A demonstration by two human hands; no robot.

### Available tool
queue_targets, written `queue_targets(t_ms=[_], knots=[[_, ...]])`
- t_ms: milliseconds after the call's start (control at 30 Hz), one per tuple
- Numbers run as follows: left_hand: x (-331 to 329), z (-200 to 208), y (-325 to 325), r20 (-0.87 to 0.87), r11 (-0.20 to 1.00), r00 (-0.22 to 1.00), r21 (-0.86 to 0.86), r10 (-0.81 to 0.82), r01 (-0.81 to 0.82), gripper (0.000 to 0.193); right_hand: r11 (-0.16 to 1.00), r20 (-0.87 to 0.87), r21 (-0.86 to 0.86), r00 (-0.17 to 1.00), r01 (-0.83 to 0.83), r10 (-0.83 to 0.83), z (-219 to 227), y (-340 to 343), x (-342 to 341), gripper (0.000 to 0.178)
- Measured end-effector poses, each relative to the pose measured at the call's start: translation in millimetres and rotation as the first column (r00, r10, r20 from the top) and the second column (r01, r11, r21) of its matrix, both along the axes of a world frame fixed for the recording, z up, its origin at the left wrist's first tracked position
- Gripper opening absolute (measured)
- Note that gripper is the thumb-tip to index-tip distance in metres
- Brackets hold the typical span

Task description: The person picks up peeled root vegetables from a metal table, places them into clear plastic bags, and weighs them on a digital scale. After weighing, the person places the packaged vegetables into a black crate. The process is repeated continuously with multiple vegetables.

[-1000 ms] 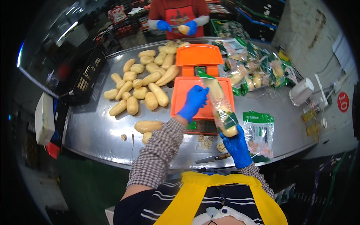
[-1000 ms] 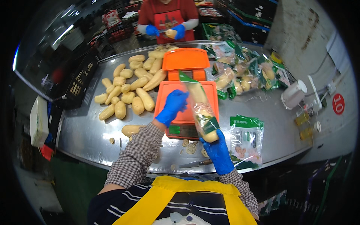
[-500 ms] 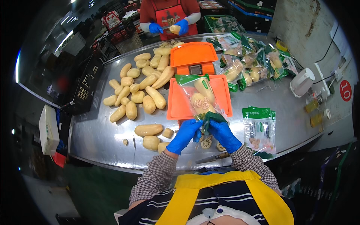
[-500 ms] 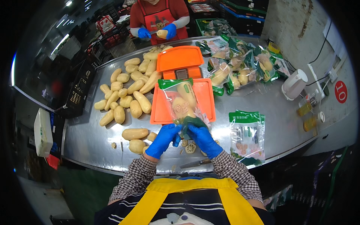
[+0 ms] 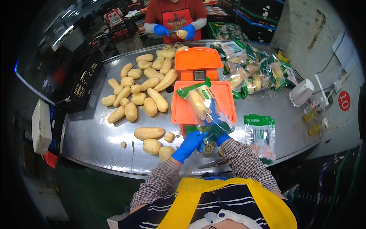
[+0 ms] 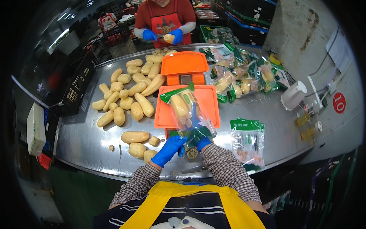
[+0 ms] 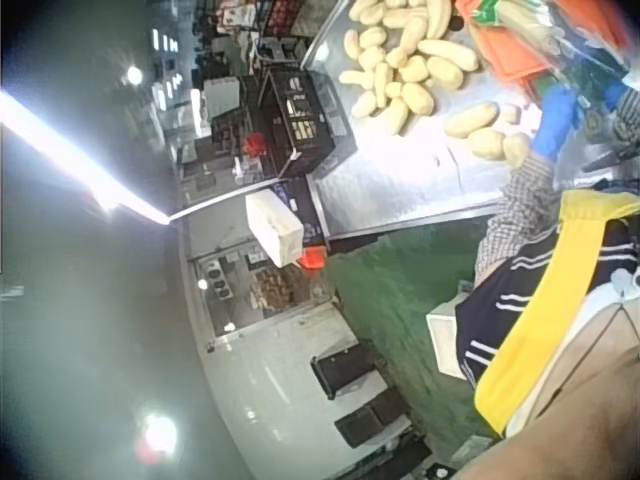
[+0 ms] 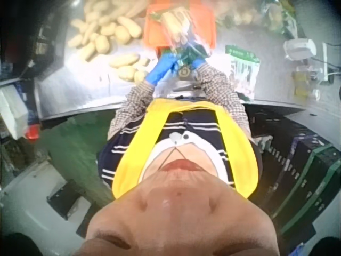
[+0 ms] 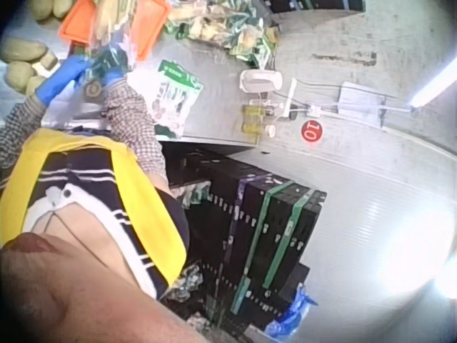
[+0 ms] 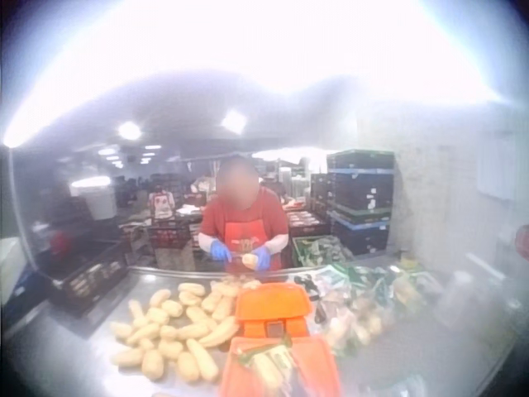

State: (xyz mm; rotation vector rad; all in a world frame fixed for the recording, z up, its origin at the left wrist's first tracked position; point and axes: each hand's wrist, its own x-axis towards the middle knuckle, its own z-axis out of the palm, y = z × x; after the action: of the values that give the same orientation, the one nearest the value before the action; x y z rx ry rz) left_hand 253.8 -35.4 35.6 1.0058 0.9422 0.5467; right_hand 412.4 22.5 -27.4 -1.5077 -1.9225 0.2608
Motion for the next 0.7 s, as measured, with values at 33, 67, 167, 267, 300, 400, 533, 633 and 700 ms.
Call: queue_targets(t_ms=[33, 67, 167, 267, 300, 400, 533, 633, 700], knots=[[1.5, -1.3, 0.0, 0.017, 1.000, 1.000, -0.020, 0.023, -0.022, 0.033, 1.000, -0.014, -0.011, 1.000, 0.001, -0.001, 0.3, -0.5, 3.4, 0.031], [4.1, -3.6, 0.5, 0.034, 0.998, 0.999, -0.042, 0.040, -0.038, 0.035, 1.000, -0.035, -0.024, 0.999, -0.005, 0.004, 0.3, -4.3, 9.3, 0.031], [1.1, -16.8, 2.4, -0.021, 0.992, 0.999, -0.120, -0.037, 0.034, 0.056, 0.992, -0.266, -0.108, 0.963, -0.068, 0.037, 0.7, -58.8, 26.1, 0.031], [12.4, -34.5, 18.1, -0.035, 0.954, 0.994, -0.285, -0.108, 0.094, 0.069, 0.902, -0.334, -0.374, 0.875, 0.217, -0.349, 66.9, -157.3, 24.8, 0.034], [16.1, -28.9, 22.3, 0.017, 0.960, 0.992, -0.251, -0.125, 0.126, 0.068, 0.878, -0.398, -0.391, 0.809, 0.277, -0.432, 60.0, -187.7, 28.6, 0.031], [26.8, -38.2, 50.1, 0.201, 0.998, 0.979, -0.055, 0.036, -0.026, 0.044, 0.751, -0.573, -0.583, 0.498, 0.311, -0.651, 43.9, -267.2, 33.6, 0.028], [76.4, 59.8, 44.1, 0.192, 0.941, 0.981, 0.334, -0.015, -0.051, 0.032, 0.659, -0.655, -0.520, 0.242, 0.544, -0.716, 41.4, -333.0, 48.0, 0.027], [110.4, 123.8, -1.8, 0.172, 0.881, 0.955, 0.452, -0.240, 0.140, 0.038, 0.711, -0.743, -0.364, 0.273, 0.602, -0.611, 66.7, -344.7, 71.6, 0.037], [135.4, 124.6, -42.3, 0.126, 0.748, 0.928, 0.634, -0.351, 0.197, 0.036, 0.762, -0.736, -0.195, 0.421, 0.618, -0.530, 92.1, -347.6, 91.3, 0.058]])
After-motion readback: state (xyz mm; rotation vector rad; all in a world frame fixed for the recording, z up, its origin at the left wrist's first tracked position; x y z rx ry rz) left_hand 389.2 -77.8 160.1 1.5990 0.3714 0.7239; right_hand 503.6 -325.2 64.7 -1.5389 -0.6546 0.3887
